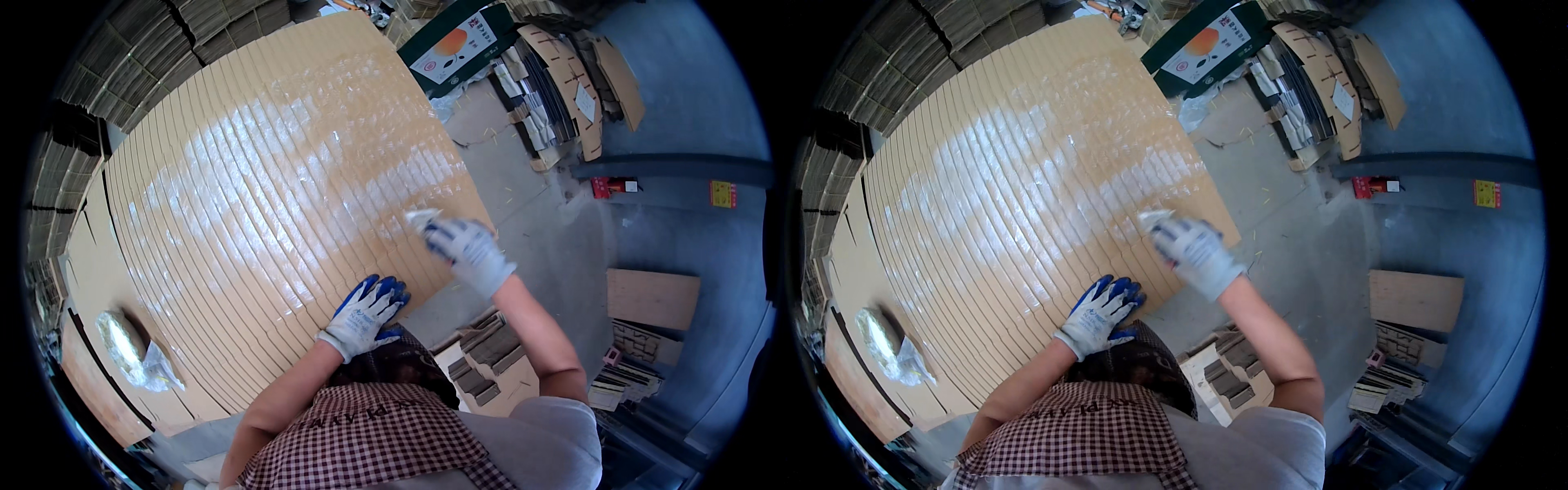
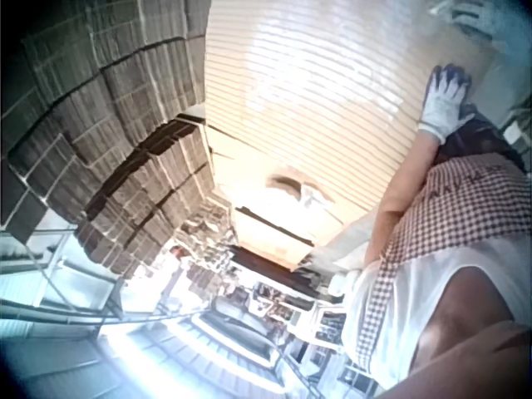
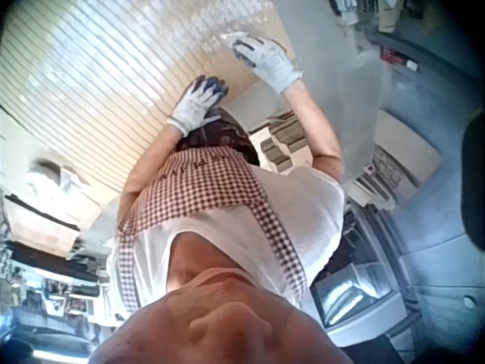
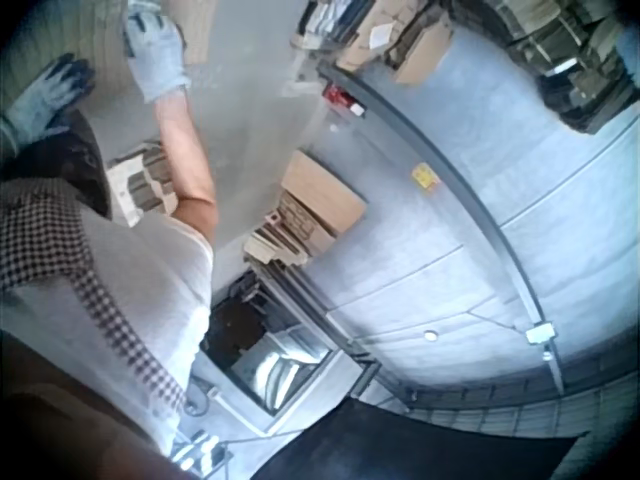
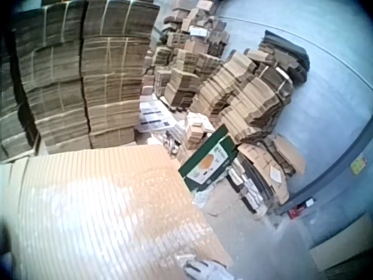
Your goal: The person scoops white paste from a plastic-wrapped container and spreads it evenly across a large flat cardboard sheet using a small tool. The person repeatedly dips the tool into the paste and applies it in broad strokes across the surface.
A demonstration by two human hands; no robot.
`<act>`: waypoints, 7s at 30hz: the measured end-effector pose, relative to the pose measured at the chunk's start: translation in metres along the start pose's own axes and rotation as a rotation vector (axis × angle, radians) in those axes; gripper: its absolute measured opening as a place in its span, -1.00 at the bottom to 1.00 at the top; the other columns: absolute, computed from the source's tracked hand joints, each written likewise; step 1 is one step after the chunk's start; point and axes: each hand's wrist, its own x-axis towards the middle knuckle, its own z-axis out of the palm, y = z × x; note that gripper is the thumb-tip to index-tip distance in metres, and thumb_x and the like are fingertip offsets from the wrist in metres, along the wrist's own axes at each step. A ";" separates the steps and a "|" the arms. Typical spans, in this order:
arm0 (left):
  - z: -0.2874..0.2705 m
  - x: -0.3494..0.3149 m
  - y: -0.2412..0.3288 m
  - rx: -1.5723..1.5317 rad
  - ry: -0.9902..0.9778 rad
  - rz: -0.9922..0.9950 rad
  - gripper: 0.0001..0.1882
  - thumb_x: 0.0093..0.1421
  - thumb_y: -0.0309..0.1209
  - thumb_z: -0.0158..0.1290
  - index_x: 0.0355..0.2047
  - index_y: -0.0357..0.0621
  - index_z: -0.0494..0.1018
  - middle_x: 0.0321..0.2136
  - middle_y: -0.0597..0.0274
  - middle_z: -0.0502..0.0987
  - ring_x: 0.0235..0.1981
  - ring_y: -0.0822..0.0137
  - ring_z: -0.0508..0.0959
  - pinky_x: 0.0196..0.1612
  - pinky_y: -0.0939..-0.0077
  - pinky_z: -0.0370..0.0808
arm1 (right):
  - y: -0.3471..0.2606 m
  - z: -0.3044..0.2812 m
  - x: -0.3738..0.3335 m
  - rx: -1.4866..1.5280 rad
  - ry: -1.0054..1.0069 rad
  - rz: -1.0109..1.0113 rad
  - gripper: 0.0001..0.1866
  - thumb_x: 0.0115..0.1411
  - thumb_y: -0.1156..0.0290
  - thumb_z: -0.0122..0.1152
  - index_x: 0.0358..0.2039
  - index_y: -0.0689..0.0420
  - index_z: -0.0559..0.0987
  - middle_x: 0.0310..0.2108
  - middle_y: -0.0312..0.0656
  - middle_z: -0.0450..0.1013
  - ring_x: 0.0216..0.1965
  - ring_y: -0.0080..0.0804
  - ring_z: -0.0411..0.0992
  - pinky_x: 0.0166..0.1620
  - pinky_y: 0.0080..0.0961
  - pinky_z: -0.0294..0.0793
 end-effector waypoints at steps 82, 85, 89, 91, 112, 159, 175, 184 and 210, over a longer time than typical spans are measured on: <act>0.003 0.048 -0.003 0.080 -0.057 0.062 -0.33 0.06 0.05 -0.17 0.12 -0.02 0.08 0.12 0.15 0.10 0.17 0.20 0.04 0.21 0.21 -0.18 | 0.071 0.028 -0.037 0.313 0.125 0.002 -0.58 -0.17 0.58 0.13 -0.20 0.05 0.44 -0.19 -0.14 0.37 -0.23 -0.19 0.38 -0.16 -0.44 0.40; 0.004 0.048 -0.002 0.079 -0.050 0.065 -0.33 0.06 0.05 -0.17 0.12 -0.02 0.09 0.11 0.15 0.11 0.16 0.19 0.04 0.21 0.21 -0.18 | 0.078 0.022 -0.037 0.274 0.019 0.068 -0.51 -0.18 0.60 0.12 -0.14 0.01 0.41 -0.17 -0.17 0.36 -0.21 -0.19 0.37 -0.13 -0.43 0.38; 0.005 0.047 -0.002 0.071 -0.023 0.083 -0.33 0.06 0.05 -0.16 0.11 -0.03 0.09 0.11 0.15 0.12 0.16 0.18 0.05 0.21 0.21 -0.16 | 0.132 0.020 -0.036 0.118 0.081 0.320 -0.61 -0.15 0.55 0.13 -0.21 0.04 0.44 -0.19 -0.15 0.36 -0.22 -0.17 0.37 -0.13 -0.42 0.38; 0.003 0.047 -0.002 0.077 -0.026 0.076 -0.33 0.05 0.04 -0.16 0.11 -0.03 0.10 0.10 0.14 0.13 0.16 0.17 0.06 0.21 0.20 -0.16 | 0.128 0.015 -0.025 0.081 0.179 0.321 -0.67 -0.12 0.51 0.13 -0.25 0.06 0.45 -0.21 -0.14 0.36 -0.22 -0.16 0.37 -0.15 -0.41 0.39; 0.012 0.047 -0.006 0.087 0.011 0.088 -0.34 0.07 0.05 -0.19 0.10 -0.05 0.10 0.11 0.18 0.11 0.15 0.22 0.07 0.21 0.20 -0.15 | 0.135 0.025 0.111 0.146 0.356 0.497 -0.67 -0.11 0.33 0.19 -0.26 0.06 0.46 -0.28 -0.11 0.38 -0.31 -0.16 0.38 -0.23 -0.42 0.38; 0.029 0.259 0.015 0.286 -0.269 0.271 -0.50 0.02 -0.19 -0.18 0.00 -0.04 0.26 0.05 0.14 0.21 0.13 0.12 0.09 0.19 0.06 -0.13 | 0.172 -0.013 0.195 0.441 0.731 0.503 -0.63 -0.13 0.34 0.23 -0.30 0.22 0.42 -0.33 -0.01 0.39 -0.33 -0.13 0.38 -0.22 -0.38 0.36; 0.000 0.243 0.020 0.390 -0.056 0.227 -0.64 0.07 -0.17 -0.16 -0.21 -0.05 0.41 -0.21 0.22 0.43 -0.10 0.20 0.37 0.14 0.09 -0.02 | 0.153 -0.017 0.239 0.509 0.753 0.500 -0.62 -0.10 0.29 0.22 -0.28 0.21 0.43 -0.27 0.00 0.40 -0.24 -0.17 0.38 -0.14 -0.43 0.33; 0.204 0.317 0.032 0.906 0.394 0.233 -0.65 0.04 -0.17 -0.12 -0.22 -0.02 0.46 -0.24 0.25 0.47 -0.14 0.22 0.41 0.14 0.10 -0.01 | 0.174 -0.018 0.235 1.198 0.879 0.581 -0.75 -0.04 0.57 0.14 -0.27 0.27 0.45 -0.38 -0.22 0.44 -0.38 -0.46 0.43 -0.30 -0.57 0.44; 0.062 0.267 0.032 0.547 0.118 0.295 -0.59 0.05 -0.18 -0.20 -0.12 -0.04 0.39 -0.12 0.18 0.39 -0.08 0.17 0.34 0.05 0.10 0.10 | 0.083 -0.026 0.291 0.293 0.639 0.206 -0.67 -0.11 0.26 0.23 -0.37 0.16 0.41 -0.42 -0.07 0.39 -0.38 -0.19 0.41 -0.27 -0.42 0.37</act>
